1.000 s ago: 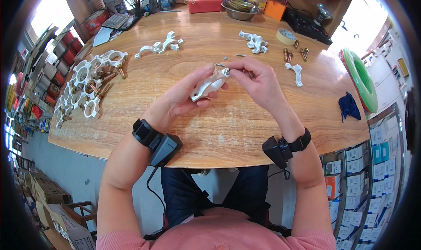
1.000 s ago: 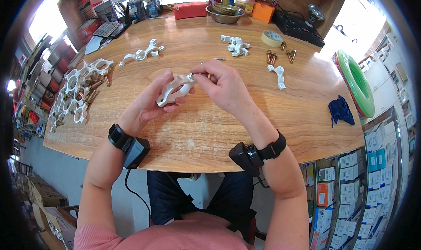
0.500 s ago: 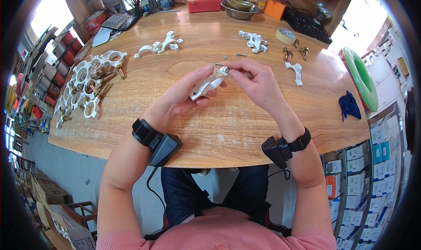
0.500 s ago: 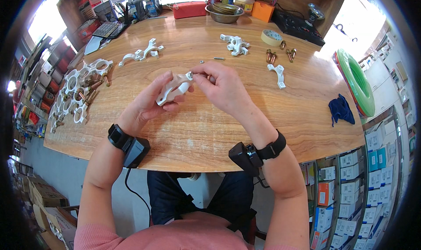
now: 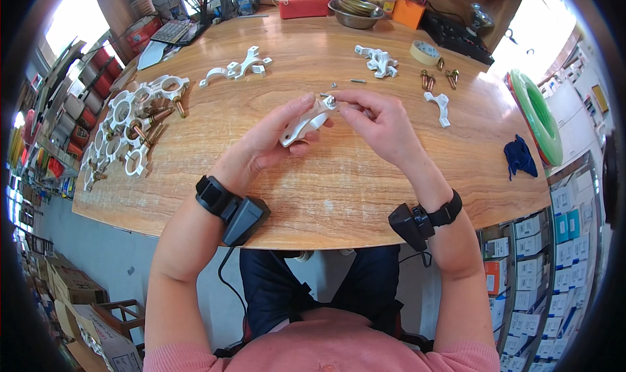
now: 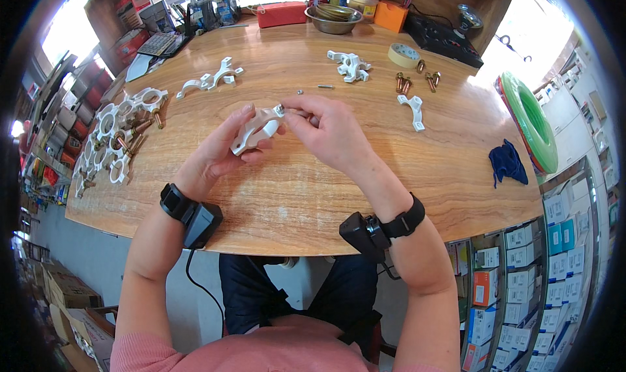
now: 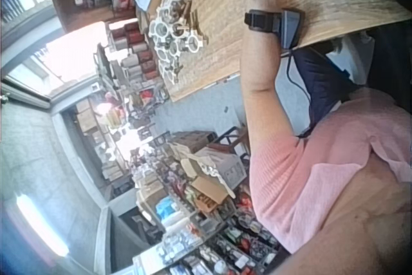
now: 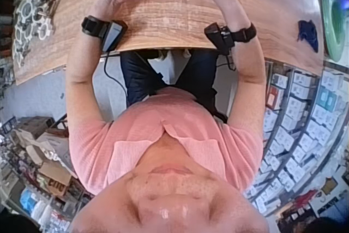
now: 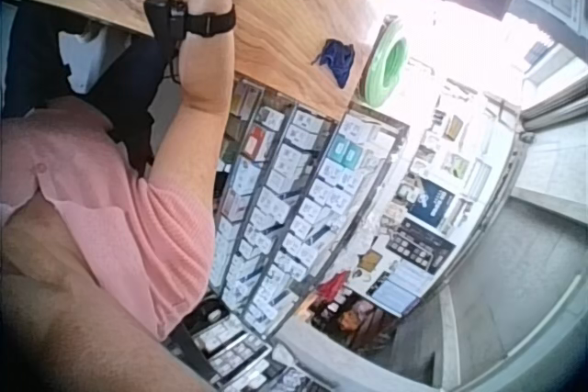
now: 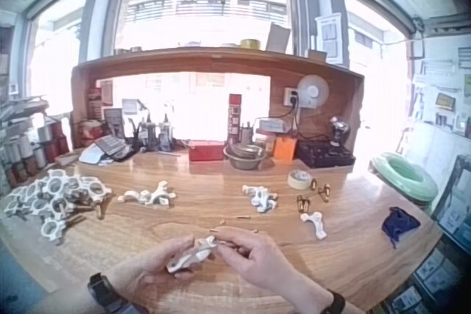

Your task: The person assembles white plastic hardware components by hand, inserting metal screws and a brass-colored bolt into the plastic parts while seated at a wooden table.

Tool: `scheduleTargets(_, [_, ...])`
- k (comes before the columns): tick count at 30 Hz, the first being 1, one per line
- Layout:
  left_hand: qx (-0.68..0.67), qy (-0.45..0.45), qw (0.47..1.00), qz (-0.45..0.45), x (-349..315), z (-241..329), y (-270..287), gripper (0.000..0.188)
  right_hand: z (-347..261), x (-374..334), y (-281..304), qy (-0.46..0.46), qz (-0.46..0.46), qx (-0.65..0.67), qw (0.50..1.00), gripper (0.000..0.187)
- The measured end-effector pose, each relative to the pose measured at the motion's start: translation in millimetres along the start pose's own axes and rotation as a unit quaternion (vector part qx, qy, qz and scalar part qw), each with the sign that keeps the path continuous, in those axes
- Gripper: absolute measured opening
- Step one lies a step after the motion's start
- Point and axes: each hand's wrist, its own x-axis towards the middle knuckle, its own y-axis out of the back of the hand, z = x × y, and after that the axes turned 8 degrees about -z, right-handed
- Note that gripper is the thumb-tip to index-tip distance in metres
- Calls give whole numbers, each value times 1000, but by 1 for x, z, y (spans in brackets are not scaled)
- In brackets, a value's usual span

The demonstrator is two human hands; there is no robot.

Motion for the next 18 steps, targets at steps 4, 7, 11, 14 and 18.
scheduleTargets(4, [-15,-3,1000,-5,2,-1,5,36,-3,-1,-1,9,21,12,1000,22])
scheduleTargets(7, [-1,-6,1000,5,1,0,3,37,-5,-1,0,1,7,20,1000,22])
scheduleTargets(11, [49,6,999,-2,0,0,-2,39,-1,0,-3,16,41,24,999,20])
scheduleTargets(14, [58,1,998,-11,0,0,-1,38,-1,0,-3,8,29,26,999,19])
scheduleTargets(18, [55,-8,998,4,0,1,0,39,1,-1,-1,-11,25,20,999,21])
